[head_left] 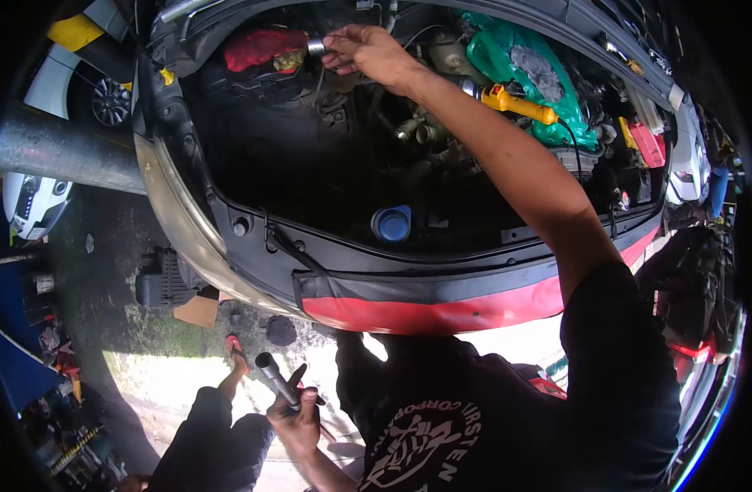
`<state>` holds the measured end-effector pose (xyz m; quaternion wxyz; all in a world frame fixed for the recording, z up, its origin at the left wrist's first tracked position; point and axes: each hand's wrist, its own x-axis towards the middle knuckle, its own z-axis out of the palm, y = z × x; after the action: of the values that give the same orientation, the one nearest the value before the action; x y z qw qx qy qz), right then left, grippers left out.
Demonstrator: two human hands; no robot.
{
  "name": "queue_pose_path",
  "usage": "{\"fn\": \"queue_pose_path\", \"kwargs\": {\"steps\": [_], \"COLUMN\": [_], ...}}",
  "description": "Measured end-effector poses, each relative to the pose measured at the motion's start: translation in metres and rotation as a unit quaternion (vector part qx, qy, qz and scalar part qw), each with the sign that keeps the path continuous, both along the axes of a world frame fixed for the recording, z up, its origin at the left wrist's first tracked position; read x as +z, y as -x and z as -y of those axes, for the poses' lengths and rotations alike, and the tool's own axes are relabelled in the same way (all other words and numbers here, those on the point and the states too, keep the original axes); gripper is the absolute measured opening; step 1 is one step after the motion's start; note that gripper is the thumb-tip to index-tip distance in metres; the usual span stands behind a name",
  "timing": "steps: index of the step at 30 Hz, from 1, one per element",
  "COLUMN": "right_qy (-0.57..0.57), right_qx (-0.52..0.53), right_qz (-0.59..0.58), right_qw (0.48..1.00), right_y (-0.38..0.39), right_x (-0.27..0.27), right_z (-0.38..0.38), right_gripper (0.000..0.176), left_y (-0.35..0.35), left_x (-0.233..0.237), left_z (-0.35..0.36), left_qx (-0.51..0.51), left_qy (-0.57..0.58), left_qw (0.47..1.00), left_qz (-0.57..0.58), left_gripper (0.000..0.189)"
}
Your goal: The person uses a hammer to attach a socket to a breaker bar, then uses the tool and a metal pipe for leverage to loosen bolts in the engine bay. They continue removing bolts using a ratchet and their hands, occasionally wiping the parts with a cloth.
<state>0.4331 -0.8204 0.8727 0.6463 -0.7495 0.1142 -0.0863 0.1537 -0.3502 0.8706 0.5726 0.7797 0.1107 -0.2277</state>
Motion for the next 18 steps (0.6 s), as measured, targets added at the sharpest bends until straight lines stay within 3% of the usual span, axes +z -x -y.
{"fn": "queue_pose_path", "kwargs": {"steps": [3,6,7,9,12,15,16,18], "right_qy": [0.125,0.232,0.348,0.360,0.506,0.469,0.425,0.431], "right_qx": [0.141,0.261,0.292,0.289,0.365,0.367,0.338,0.337], "right_qz": [-0.151,-0.281,-0.229,-0.291,-0.319,-0.249,-0.335,-0.410], "right_qw": [0.970,0.894,0.861,0.838,0.713,0.764,0.770,0.730], "right_y": [0.052,0.088,0.102,0.116,0.115,0.140,0.148,0.162], "right_x": [0.005,-0.032,-0.044,-0.066,-0.131,-0.235,-0.261,-0.300], "right_z": [0.017,0.021,0.018,0.007,0.011,0.028,0.029,0.029], "right_gripper": [0.033,0.031,0.032,0.032,0.023,0.021,0.021,0.023], "left_y": [-0.005,-0.010,-0.013,-0.020,-0.026,-0.030,-0.033,-0.040], "left_x": [-0.016,-0.032,-0.035,-0.032,-0.032,-0.037,-0.037,-0.024], "left_z": [-0.004,-0.010,-0.010,-0.007,-0.004,-0.007,-0.007,0.004], "left_qx": [-0.015,-0.038,-0.043,-0.049,-0.026,-0.047,-0.052,-0.048], "left_qy": [0.011,0.004,0.006,0.020,0.044,0.023,0.019,0.026], "left_qw": [1.000,0.999,0.999,0.998,0.998,0.999,0.998,0.998], "left_qz": [-0.010,-0.001,-0.003,-0.019,-0.047,-0.013,-0.005,-0.004], "left_gripper": [0.046,0.038,0.037,0.033,0.028,0.031,0.035,0.052]}}
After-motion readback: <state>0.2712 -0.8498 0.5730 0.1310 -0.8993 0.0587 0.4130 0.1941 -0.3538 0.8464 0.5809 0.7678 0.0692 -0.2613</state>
